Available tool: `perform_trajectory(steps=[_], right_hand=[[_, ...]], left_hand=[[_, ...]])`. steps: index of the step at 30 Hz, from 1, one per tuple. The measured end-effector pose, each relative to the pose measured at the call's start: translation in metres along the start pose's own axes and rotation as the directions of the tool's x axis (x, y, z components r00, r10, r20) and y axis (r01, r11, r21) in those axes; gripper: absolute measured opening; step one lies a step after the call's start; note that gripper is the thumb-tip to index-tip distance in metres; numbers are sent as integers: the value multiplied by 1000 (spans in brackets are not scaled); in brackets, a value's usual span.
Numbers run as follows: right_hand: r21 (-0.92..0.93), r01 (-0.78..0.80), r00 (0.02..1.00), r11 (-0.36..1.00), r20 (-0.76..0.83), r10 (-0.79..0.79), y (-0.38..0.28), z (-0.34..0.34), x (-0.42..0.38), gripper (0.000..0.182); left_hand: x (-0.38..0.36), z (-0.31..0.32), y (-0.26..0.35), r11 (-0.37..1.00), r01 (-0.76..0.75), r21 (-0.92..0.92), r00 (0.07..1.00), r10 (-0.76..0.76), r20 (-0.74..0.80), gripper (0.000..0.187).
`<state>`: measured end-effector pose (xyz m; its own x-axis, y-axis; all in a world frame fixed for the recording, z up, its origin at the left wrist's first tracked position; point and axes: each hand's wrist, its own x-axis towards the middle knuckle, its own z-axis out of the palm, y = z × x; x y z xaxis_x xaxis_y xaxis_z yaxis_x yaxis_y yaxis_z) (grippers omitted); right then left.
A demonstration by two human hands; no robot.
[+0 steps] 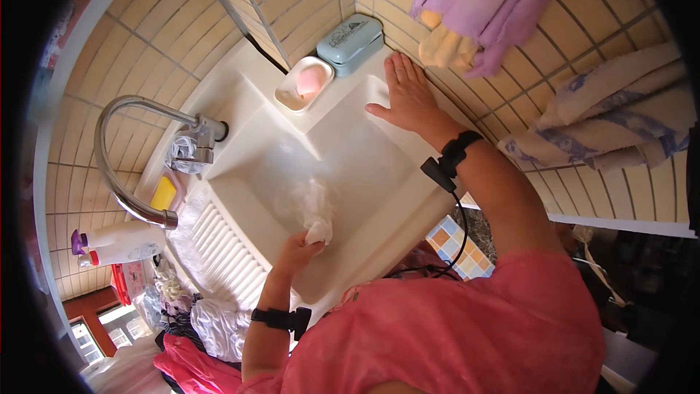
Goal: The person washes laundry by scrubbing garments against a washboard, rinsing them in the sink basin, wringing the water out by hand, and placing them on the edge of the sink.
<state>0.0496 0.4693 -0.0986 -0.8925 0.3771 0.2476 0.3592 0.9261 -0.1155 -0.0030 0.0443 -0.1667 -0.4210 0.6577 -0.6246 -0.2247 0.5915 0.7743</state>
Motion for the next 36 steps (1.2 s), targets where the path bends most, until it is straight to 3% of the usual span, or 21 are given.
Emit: perform_trajectory(steps=[1,3,6,9,11,13,16,18,22,26,28,29,30,31,32,34,35,36], right_hand=[[6,-2,1000,1000,-5,2,0,-1,1,100],[-21,138,986,990,101,-135,3,-5,1,98],[-29,243,970,970,-9,-244,7,5,0,91],[-11,271,962,962,23,-271,11,5,2,88],[6,250,968,968,12,-250,10,5,2,86],[32,234,972,972,9,-234,8,6,1,85],[25,293,956,956,10,-293,-1,8,0,80],[92,410,908,908,51,-415,-16,10,-3,76],[204,439,892,875,24,-452,-64,27,-10,76],[351,613,756,708,1,-655,-108,21,-23,72],[485,797,452,361,-81,-888,-135,56,-37,58],[487,798,446,355,-80,-892,-150,63,-40,58],[598,672,426,437,172,-888,-165,71,-42,49],[661,527,344,533,408,-846,-174,78,-42,41],[669,528,333,524,404,-852,-177,86,-38,41],[415,419,316,807,767,-559,-176,110,-26,26],[419,424,307,803,768,-563,-175,119,-30,26],[360,237,426,902,796,-430,-171,130,-36,25]], left_hand=[[3,0,-3,1000,-2,14,1000,2,2,26],[5,3,-4,1000,-6,28,1000,6,6,27],[6,6,-2,999,38,31,999,-39,36,29],[12,11,0,997,33,68,999,-35,28,32],[13,14,1,997,36,-69,998,-33,44,34],[6,20,21,999,42,-32,999,-41,31,35],[2,24,28,998,51,-29,999,-52,-9,36],[0,23,29,997,46,-58,998,-48,-32,36],[-9,17,32,996,12,-91,999,-16,-47,37],[-14,14,23,982,-26,-186,998,16,-53,35],[-17,13,24,979,-61,-194,996,46,-83,34],[-20,10,25,978,-91,-188,991,70,-112,33],[-23,8,29,977,-90,-195,991,68,-118,33],[-27,6,35,983,-80,-164,990,60,-125,33],[-30,4,36,989,-67,-131,990,49,-134,33],[-27,5,26,995,-17,-100,986,0,-164,34],[-26,7,22,997,26,-67,981,-39,-188,35],[-26,9,20,997,29,-77,980,-44,-192,35]])
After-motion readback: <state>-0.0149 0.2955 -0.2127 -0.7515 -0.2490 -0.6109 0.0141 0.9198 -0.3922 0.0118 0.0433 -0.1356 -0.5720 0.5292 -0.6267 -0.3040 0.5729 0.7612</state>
